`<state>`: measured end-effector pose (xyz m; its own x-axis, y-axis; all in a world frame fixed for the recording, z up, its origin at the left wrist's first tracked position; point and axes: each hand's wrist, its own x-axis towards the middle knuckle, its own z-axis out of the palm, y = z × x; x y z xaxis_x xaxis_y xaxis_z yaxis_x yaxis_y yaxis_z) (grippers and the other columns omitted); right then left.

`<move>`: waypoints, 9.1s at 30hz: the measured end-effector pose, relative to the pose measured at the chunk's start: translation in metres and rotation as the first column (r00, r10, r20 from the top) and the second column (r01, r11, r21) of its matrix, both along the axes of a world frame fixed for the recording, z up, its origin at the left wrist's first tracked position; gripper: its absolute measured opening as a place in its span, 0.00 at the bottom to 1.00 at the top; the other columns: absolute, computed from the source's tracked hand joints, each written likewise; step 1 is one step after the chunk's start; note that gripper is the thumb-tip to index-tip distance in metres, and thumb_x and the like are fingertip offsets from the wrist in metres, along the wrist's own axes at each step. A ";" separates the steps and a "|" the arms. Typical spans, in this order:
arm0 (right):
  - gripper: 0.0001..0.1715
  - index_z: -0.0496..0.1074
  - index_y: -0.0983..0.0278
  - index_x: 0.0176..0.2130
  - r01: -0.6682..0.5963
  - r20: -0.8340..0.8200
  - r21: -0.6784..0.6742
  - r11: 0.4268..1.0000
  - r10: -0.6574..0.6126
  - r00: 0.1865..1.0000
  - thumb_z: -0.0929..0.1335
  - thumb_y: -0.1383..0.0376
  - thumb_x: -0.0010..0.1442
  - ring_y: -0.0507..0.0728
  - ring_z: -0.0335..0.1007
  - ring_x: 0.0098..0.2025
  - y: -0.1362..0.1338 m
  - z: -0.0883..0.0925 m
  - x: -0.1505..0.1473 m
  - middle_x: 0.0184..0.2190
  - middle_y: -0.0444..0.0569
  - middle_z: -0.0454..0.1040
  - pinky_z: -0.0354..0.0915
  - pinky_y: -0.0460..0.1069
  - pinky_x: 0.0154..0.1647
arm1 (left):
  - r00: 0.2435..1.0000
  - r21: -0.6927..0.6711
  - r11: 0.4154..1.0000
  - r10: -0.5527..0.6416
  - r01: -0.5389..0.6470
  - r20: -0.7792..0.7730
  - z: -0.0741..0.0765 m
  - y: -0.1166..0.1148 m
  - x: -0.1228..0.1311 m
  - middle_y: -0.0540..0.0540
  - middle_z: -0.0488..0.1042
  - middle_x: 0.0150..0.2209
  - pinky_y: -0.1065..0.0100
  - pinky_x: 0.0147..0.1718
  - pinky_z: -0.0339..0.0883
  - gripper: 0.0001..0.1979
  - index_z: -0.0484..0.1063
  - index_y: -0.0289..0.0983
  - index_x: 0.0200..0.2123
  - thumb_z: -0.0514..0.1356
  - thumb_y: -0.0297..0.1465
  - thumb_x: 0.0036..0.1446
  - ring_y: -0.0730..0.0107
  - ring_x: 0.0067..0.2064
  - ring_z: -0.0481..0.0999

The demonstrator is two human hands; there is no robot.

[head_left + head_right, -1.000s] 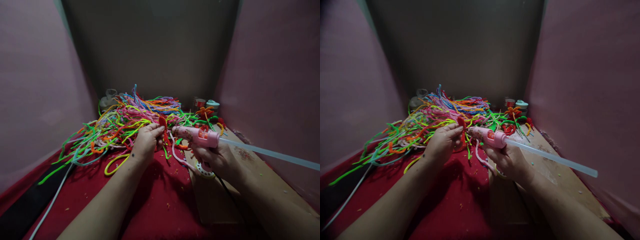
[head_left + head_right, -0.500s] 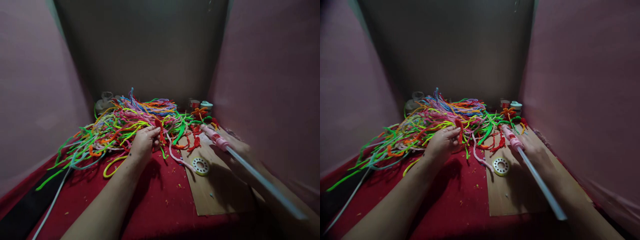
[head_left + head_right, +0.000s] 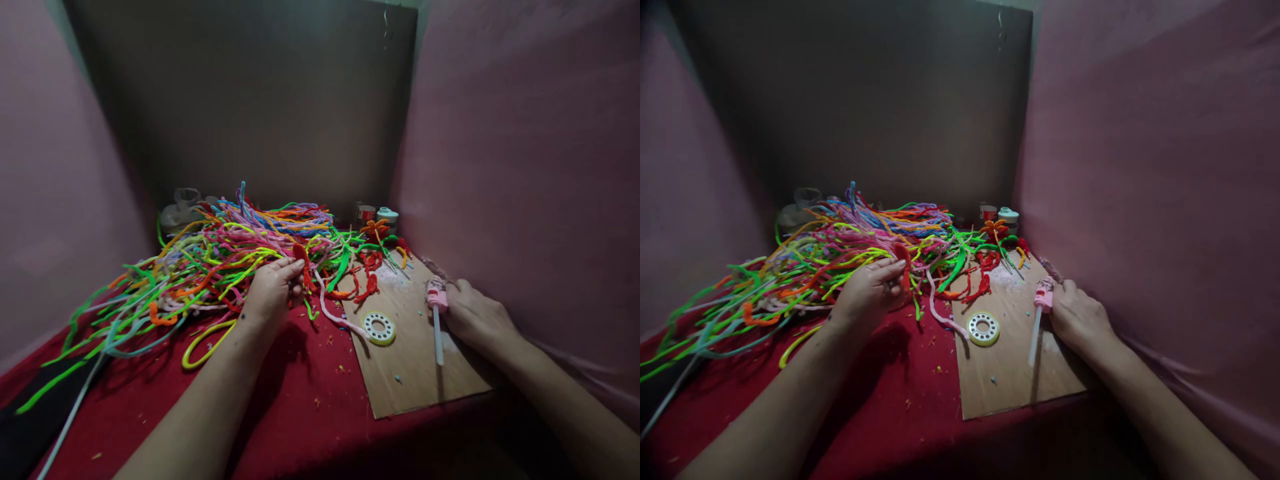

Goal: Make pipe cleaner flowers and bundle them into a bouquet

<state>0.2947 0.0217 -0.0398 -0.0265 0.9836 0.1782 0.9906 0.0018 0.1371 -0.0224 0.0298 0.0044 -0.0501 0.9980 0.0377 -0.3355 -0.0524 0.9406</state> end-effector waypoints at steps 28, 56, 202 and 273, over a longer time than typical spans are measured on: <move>0.12 0.74 0.69 0.27 -0.111 -0.274 -0.125 0.986 0.073 0.959 0.64 0.65 0.51 0.55 0.66 0.26 0.072 0.020 -0.102 0.25 0.56 0.73 0.49 0.47 0.22 | 0.999 0.022 1.000 -0.005 0.006 -0.052 -0.007 0.002 0.003 0.57 0.58 0.13 0.77 0.12 0.44 0.08 0.63 0.34 0.22 0.61 0.30 0.45 0.84 0.13 0.54; 0.05 0.75 0.71 0.24 0.054 -0.411 -0.193 0.980 -0.131 0.902 0.69 0.70 0.45 0.58 0.71 0.24 0.125 0.052 -0.085 0.17 0.55 0.72 0.62 0.47 0.24 | 0.996 0.031 1.000 0.006 -0.004 -0.091 -0.006 0.000 0.004 0.56 0.57 0.13 0.76 0.12 0.43 0.10 0.62 0.35 0.20 0.60 0.30 0.47 0.84 0.12 0.53; 0.10 0.72 0.68 0.27 -0.501 -0.965 0.151 0.852 0.018 -0.261 0.71 0.63 0.46 0.46 0.57 0.20 0.013 0.030 -0.155 0.20 0.42 0.69 0.53 0.44 0.21 | 0.837 0.156 0.987 0.123 -0.046 -0.533 0.000 -0.020 0.028 0.54 0.65 0.14 0.75 0.13 0.54 0.08 0.65 0.36 0.22 0.56 0.31 0.51 0.78 0.14 0.61; 0.12 0.72 0.68 0.25 -0.539 -0.965 0.251 0.804 0.250 -0.077 0.67 0.63 0.54 0.49 0.60 0.25 0.015 0.027 -0.142 0.21 0.43 0.68 0.56 0.46 0.28 | 0.507 0.727 0.673 0.583 0.137 -0.635 0.000 -0.024 0.014 0.52 0.72 0.28 0.75 0.29 0.65 0.02 0.69 0.37 0.34 0.58 0.27 0.56 0.79 0.27 0.71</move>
